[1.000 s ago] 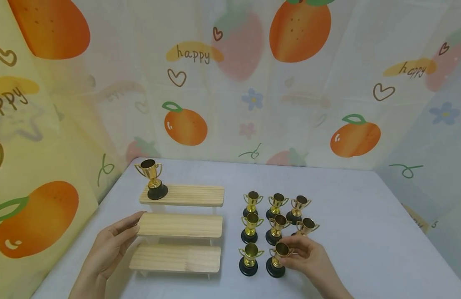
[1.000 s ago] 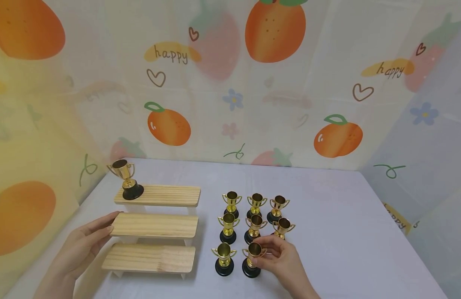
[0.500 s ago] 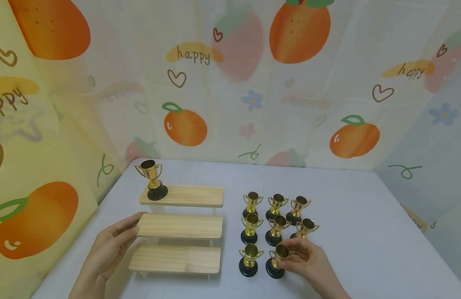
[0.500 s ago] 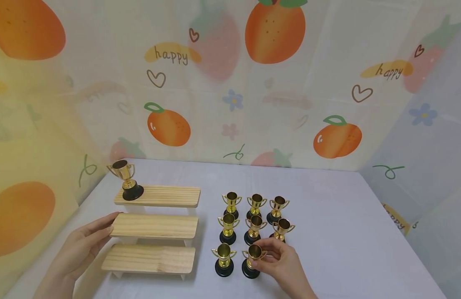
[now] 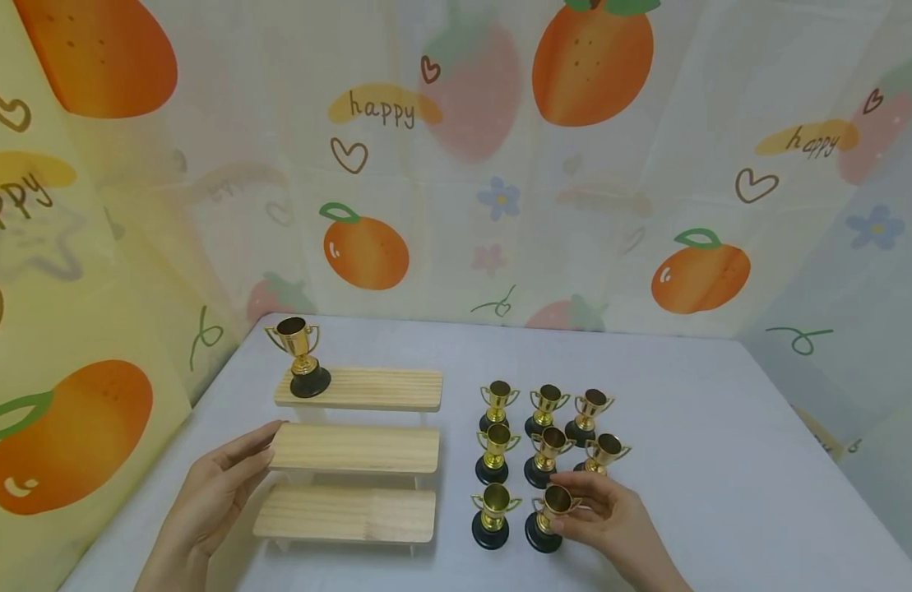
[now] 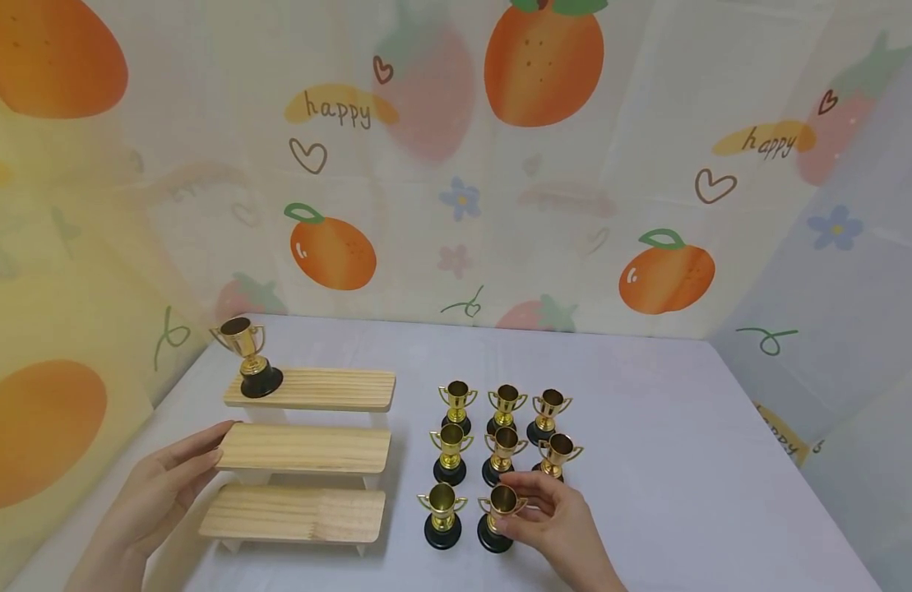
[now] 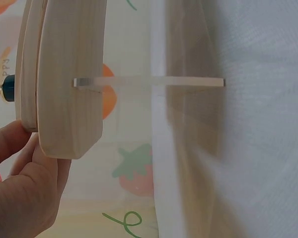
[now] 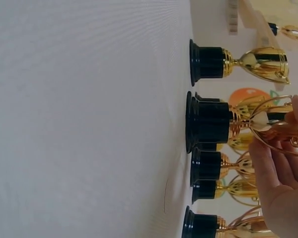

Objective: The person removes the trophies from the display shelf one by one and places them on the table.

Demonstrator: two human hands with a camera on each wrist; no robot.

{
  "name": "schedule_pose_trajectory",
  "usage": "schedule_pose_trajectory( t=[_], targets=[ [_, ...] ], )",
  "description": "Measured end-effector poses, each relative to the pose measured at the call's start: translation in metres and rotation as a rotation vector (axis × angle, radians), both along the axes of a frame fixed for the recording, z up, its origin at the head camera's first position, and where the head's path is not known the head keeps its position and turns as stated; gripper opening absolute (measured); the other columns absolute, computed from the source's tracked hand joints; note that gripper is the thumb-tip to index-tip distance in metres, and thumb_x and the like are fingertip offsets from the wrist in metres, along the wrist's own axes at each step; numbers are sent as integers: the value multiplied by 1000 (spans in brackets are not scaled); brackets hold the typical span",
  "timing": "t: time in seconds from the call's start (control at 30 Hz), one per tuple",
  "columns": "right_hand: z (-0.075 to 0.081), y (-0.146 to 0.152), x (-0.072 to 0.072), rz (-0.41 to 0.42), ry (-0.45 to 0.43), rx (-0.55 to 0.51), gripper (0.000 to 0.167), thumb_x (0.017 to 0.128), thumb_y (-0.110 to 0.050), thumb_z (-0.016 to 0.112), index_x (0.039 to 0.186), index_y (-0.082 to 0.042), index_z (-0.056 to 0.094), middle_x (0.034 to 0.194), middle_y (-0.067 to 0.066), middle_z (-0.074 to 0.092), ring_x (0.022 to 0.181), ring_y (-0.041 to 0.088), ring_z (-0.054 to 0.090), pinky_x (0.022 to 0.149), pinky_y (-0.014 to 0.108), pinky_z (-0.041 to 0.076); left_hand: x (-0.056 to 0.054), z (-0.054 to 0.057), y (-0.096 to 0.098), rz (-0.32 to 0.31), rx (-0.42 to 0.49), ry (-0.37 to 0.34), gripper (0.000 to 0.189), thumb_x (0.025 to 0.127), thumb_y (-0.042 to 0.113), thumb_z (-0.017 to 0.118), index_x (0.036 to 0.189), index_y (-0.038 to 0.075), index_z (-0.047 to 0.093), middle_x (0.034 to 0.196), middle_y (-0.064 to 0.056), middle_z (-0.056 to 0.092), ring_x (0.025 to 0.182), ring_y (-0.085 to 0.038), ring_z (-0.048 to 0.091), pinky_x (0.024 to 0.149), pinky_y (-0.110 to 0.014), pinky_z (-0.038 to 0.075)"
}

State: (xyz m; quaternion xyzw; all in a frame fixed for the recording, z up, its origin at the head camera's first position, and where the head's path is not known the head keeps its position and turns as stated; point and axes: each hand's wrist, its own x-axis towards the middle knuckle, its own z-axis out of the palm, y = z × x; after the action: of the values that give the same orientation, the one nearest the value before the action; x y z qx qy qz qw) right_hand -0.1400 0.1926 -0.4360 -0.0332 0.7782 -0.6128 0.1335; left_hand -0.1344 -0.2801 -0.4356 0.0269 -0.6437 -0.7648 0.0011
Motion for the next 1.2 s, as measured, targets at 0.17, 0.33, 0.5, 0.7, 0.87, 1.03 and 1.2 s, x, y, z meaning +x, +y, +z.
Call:
schedule_pose_trajectory(
  t=[0.17, 0.33, 0.5, 0.7, 0.87, 1.03, 1.2],
  targets=[
    [4, -3, 2, -22, 20, 9, 58, 77, -15, 83, 129, 0, 60, 127, 16, 64, 102, 3, 65, 88, 17, 56, 1, 0, 0, 15, -13, -25, 34, 100, 5, 56, 115, 32, 69, 115, 24, 69, 106, 7, 64, 90, -8, 54],
    [9, -5, 3, -34, 95, -17, 57, 76, -10, 83, 127, 1, 61, 118, 2, 71, 105, 1, 65, 91, 15, 55, 2, 0, 0, 14, -14, -19, 34, 100, 5, 55, 116, 32, 69, 115, 24, 69, 106, 7, 64, 90, -8, 54],
    [15, -6, 2, -7, 157, -59, 55, 79, -7, 81, 128, 4, 59, 114, -8, 72, 107, 3, 67, 94, 14, 55, 2, 0, -1, -1, 4, 7, 36, 100, 3, 54, 114, 32, 70, 117, 23, 69, 106, 6, 65, 90, -8, 54],
    [26, -11, -1, -26, 164, -59, 52, 79, -11, 82, 126, -1, 62, 124, 10, 68, 109, 6, 68, 94, 16, 56, 1, 0, -1, -7, 8, 7, 36, 100, 4, 54, 115, 32, 70, 117, 23, 68, 106, 7, 64, 90, -8, 54],
    [37, -21, -3, -36, 167, -65, 49, 79, -12, 82, 123, -3, 63, 126, 14, 67, 109, 7, 68, 94, 20, 57, 1, 1, -1, -6, 6, -2, 35, 100, 4, 54, 116, 31, 70, 117, 23, 68, 106, 7, 64, 90, -8, 54],
    [54, -35, -8, -29, 177, -94, 48, 78, -14, 83, 121, -5, 65, 123, 9, 69, 109, 8, 68, 93, 22, 58, 0, 1, -1, -1, 0, -13, 34, 100, 5, 55, 115, 31, 69, 116, 23, 68, 106, 7, 64, 90, -8, 54],
    [68, -49, -11, 30, 255, -142, 48, 78, -9, 82, 122, -2, 64, 121, 11, 68, 111, 13, 69, 95, 23, 58, 0, 1, 0, 4, 2, -22, 34, 99, 5, 56, 113, 32, 70, 115, 23, 69, 105, 7, 64, 90, -8, 54]
  ],
)
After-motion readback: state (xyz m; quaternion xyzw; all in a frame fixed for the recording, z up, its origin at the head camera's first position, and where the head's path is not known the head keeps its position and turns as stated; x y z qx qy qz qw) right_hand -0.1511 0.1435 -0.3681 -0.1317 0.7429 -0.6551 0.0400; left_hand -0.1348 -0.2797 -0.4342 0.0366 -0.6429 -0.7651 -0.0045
